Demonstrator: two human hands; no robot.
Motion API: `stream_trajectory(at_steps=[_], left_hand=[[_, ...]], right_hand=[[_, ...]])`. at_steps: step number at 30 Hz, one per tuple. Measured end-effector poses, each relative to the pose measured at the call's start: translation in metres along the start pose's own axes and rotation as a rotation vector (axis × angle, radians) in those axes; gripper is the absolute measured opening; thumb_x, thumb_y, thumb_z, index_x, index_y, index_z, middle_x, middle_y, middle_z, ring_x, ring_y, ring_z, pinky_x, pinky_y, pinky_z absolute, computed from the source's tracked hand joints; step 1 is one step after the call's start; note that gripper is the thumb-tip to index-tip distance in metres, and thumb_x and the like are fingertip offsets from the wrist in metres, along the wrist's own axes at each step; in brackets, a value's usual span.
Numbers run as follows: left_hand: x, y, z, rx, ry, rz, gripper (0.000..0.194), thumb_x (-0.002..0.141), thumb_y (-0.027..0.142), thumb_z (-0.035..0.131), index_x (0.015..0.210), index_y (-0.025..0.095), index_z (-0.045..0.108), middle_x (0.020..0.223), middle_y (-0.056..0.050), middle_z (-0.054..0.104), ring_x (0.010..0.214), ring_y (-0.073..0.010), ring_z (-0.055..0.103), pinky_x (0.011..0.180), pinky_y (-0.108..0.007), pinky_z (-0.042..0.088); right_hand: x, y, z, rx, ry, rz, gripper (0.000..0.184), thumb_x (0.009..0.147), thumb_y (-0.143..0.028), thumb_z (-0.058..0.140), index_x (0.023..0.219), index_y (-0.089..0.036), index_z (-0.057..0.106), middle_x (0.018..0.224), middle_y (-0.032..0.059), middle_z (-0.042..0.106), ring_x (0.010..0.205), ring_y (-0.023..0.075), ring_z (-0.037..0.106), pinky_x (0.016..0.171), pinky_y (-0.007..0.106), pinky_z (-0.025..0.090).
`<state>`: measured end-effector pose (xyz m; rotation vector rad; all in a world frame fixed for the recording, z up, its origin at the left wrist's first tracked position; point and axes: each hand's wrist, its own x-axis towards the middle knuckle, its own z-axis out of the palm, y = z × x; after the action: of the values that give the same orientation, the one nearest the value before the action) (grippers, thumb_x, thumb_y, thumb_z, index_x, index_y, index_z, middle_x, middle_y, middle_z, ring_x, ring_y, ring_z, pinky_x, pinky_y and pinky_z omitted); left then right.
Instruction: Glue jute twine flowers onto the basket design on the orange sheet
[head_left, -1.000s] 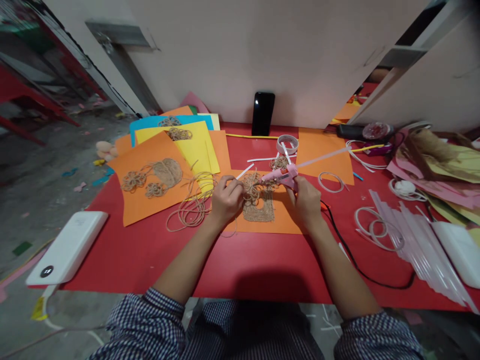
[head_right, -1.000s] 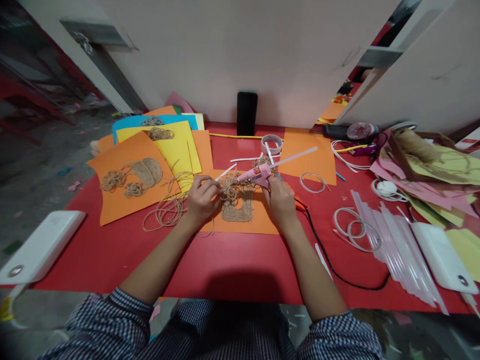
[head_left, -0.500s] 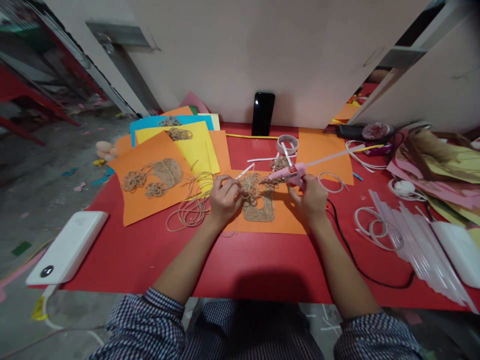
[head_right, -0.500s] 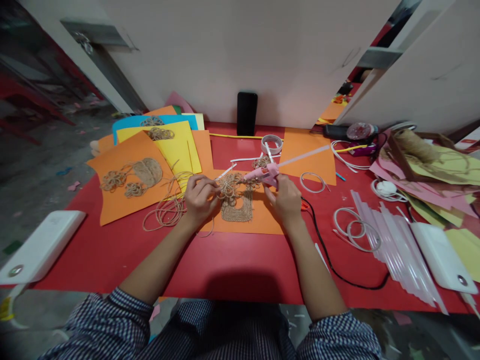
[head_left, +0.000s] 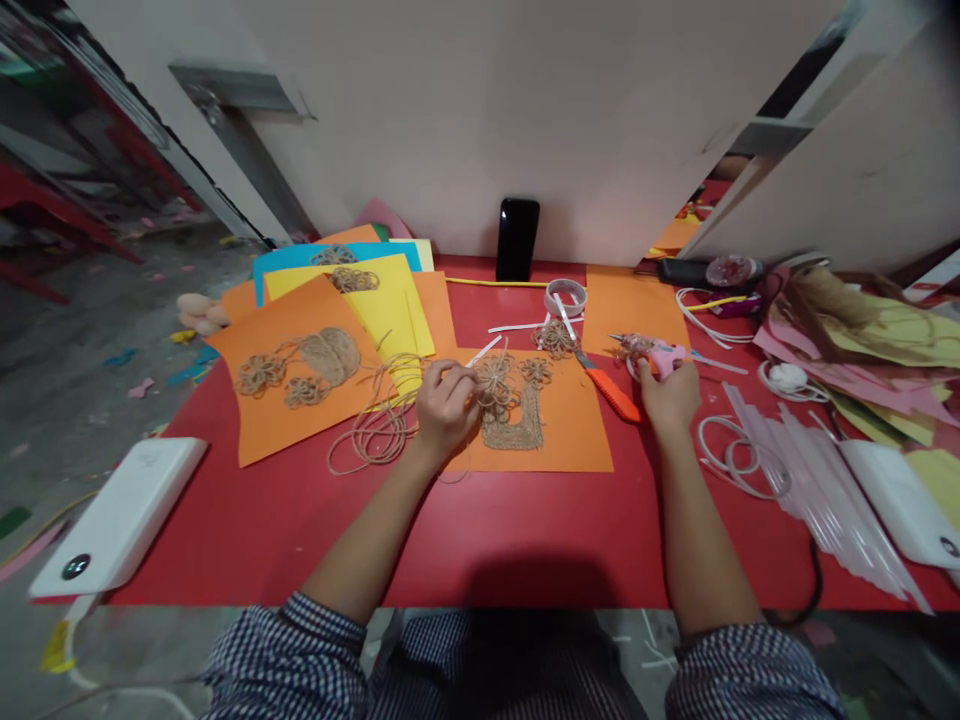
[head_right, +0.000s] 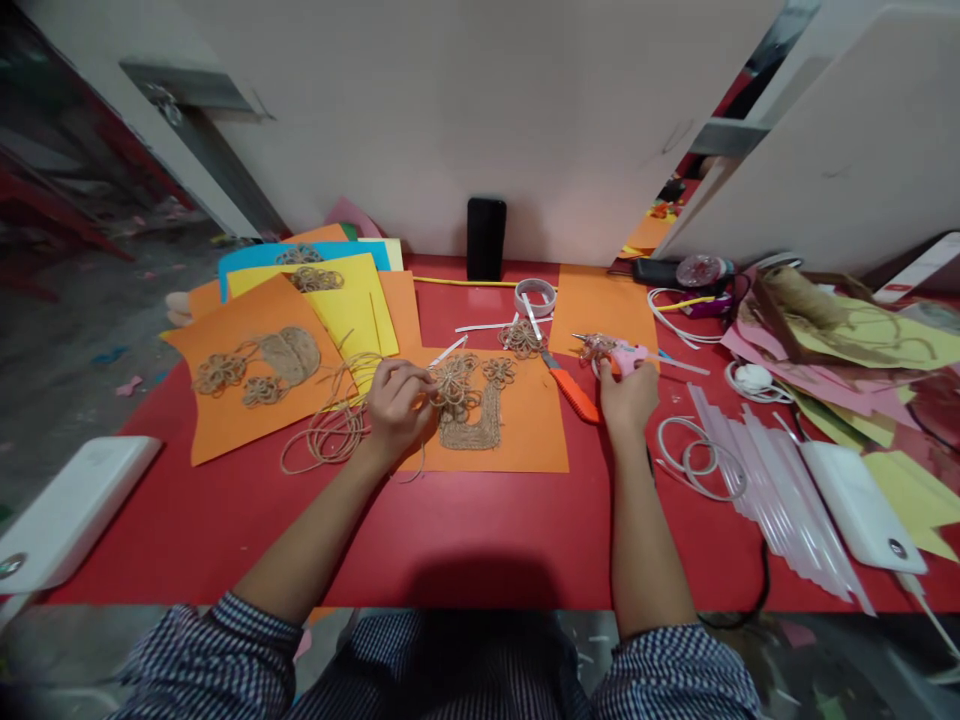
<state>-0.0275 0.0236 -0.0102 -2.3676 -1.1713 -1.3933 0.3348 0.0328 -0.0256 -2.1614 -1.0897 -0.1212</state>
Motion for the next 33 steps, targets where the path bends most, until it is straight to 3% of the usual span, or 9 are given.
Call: stream_trajectory(at_steps=[7, 12, 14, 16, 18, 21, 26, 30, 33], left_hand=[[0.002, 0.001, -0.001, -0.017, -0.015, 0.01, 0.012, 0.084, 0.013, 0.061, 0.077, 0.021, 0.056, 0.087, -0.006, 0.068, 0.088, -0.0235, 0.056, 0.078, -0.04, 0.048], [0.012, 0.003, -0.006, -0.124, -0.042, -0.079, 0.009, 0.085, 0.015, 0.06, 0.079, 0.021, 0.058, 0.098, -0.007, 0.069, 0.094, -0.0222, 0.059, 0.084, -0.04, 0.048], [0.02, 0.006, -0.01, -0.183, -0.072, -0.123, 0.007, 0.086, 0.016, 0.06, 0.081, 0.021, 0.06, 0.093, -0.005, 0.07, 0.094, -0.0218, 0.06, 0.085, -0.039, 0.049], [0.028, 0.01, -0.016, -0.225, -0.1, -0.178, 0.002, 0.086, 0.02, 0.063, 0.084, 0.02, 0.063, 0.087, -0.004, 0.069, 0.092, -0.0216, 0.06, 0.083, -0.038, 0.049], [0.038, 0.013, -0.022, -0.278, -0.155, -0.256, 0.005, 0.084, 0.024, 0.067, 0.085, 0.02, 0.066, 0.088, -0.004, 0.068, 0.089, -0.0205, 0.062, 0.081, -0.035, 0.049], [0.052, 0.013, -0.025, -0.402, -0.325, -0.39, 0.015, 0.08, 0.033, 0.073, 0.086, 0.019, 0.069, 0.088, -0.003, 0.069, 0.085, -0.0185, 0.064, 0.081, -0.032, 0.049], [0.059, 0.004, -0.007, -0.573, -0.55, -0.581, 0.025, 0.078, 0.041, 0.073, 0.087, 0.018, 0.071, 0.084, -0.003, 0.071, 0.079, -0.0181, 0.064, 0.076, -0.031, 0.049], [0.045, -0.002, 0.018, -0.584, -0.48, -0.697, 0.02, 0.079, 0.035, 0.072, 0.09, 0.018, 0.071, 0.088, -0.006, 0.073, 0.079, -0.0189, 0.066, 0.073, -0.032, 0.05], [0.033, -0.003, 0.029, -0.522, -0.412, -0.752, 0.018, 0.079, 0.031, 0.072, 0.091, 0.018, 0.072, 0.088, -0.007, 0.074, 0.079, -0.0199, 0.068, 0.074, -0.033, 0.051]], right_hand=[[-0.004, -0.007, -0.002, -0.043, -0.008, -0.076, 0.04, 0.079, -0.044, 0.065, 0.1, -0.011, 0.057, 0.103, 0.021, 0.061, 0.097, 0.0335, 0.054, 0.088, 0.051, 0.042], [-0.018, -0.039, -0.018, 0.086, 0.111, -0.335, 0.024, 0.089, -0.038, 0.055, 0.091, -0.016, 0.061, 0.106, 0.0181, 0.061, 0.105, 0.0331, 0.052, 0.093, 0.052, 0.04], [-0.034, -0.062, -0.026, 0.301, 0.015, -0.51, 0.024, 0.094, -0.037, 0.049, 0.09, -0.018, 0.062, 0.098, 0.0119, 0.064, 0.097, 0.0267, 0.056, 0.092, 0.046, 0.042], [-0.054, -0.087, -0.034, 0.499, -0.165, -0.651, 0.024, 0.097, -0.038, 0.048, 0.094, -0.02, 0.063, 0.095, 0.0075, 0.066, 0.091, 0.0221, 0.057, 0.087, 0.039, 0.045], [-0.073, -0.108, -0.04, 0.637, -0.344, -0.69, 0.025, 0.095, -0.041, 0.053, 0.104, -0.021, 0.064, 0.102, 0.0067, 0.067, 0.088, 0.0194, 0.058, 0.082, 0.035, 0.047], [-0.094, -0.126, -0.041, 0.768, -0.532, -0.578, 0.03, 0.09, -0.045, 0.062, 0.11, -0.022, 0.064, 0.097, 0.0045, 0.068, 0.08, 0.0169, 0.06, 0.072, 0.03, 0.047], [-0.102, -0.126, -0.017, 0.854, -0.648, -0.252, 0.03, 0.083, -0.048, 0.068, 0.082, -0.019, 0.065, 0.075, 0.0018, 0.066, 0.069, 0.0153, 0.059, 0.066, 0.027, 0.045], [-0.102, -0.118, 0.008, 0.856, -0.69, -0.098, 0.032, 0.079, -0.049, 0.07, 0.077, -0.017, 0.065, 0.068, 0.0006, 0.063, 0.063, 0.0146, 0.056, 0.061, 0.027, 0.045], [-0.103, -0.115, 0.02, 0.842, -0.677, -0.083, 0.031, 0.078, -0.048, 0.07, 0.078, -0.017, 0.065, 0.069, 0.0009, 0.064, 0.064, 0.015, 0.057, 0.062, 0.027, 0.045]])
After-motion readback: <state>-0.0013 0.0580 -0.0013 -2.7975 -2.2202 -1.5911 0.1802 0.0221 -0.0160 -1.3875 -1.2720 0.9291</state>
